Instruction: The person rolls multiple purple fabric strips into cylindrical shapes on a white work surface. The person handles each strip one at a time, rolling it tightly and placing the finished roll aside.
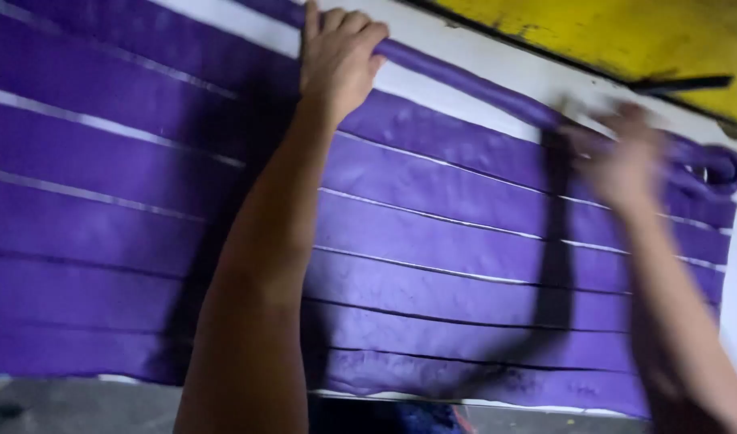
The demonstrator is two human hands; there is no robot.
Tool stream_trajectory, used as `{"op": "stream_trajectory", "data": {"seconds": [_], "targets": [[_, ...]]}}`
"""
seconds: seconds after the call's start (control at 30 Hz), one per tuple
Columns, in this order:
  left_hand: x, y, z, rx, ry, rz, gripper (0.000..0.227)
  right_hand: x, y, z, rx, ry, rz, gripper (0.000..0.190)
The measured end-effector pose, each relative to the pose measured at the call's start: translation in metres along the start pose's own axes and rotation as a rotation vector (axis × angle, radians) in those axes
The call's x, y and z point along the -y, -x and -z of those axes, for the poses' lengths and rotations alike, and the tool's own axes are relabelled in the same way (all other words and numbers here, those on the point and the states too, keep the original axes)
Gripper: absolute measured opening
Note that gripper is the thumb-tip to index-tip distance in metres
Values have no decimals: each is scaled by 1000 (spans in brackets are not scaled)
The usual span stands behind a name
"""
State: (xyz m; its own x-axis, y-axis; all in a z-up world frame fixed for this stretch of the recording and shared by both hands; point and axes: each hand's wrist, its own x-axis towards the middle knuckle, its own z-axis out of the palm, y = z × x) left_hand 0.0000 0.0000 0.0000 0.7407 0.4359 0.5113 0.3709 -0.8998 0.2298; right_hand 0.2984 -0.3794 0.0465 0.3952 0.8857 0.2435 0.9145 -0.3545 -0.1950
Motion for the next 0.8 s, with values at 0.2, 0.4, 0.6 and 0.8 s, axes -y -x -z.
{"op": "stream_trajectory", "data": {"seconds": [0.2,0.4,0.6,0.8], "targets": [[-6,-3,4,166,37,61,31,154,-92,-92,-76,135,-99,45],[-33,7,2,-19,-98,141,35,118,-44,-44,108,311,-234,61],[-164,71,74,9,92,76,58,157,44,6,118,155,-348,61],[-216,227,139,440,-34,238,67,176,194,33,318,147,-298,58]]}}
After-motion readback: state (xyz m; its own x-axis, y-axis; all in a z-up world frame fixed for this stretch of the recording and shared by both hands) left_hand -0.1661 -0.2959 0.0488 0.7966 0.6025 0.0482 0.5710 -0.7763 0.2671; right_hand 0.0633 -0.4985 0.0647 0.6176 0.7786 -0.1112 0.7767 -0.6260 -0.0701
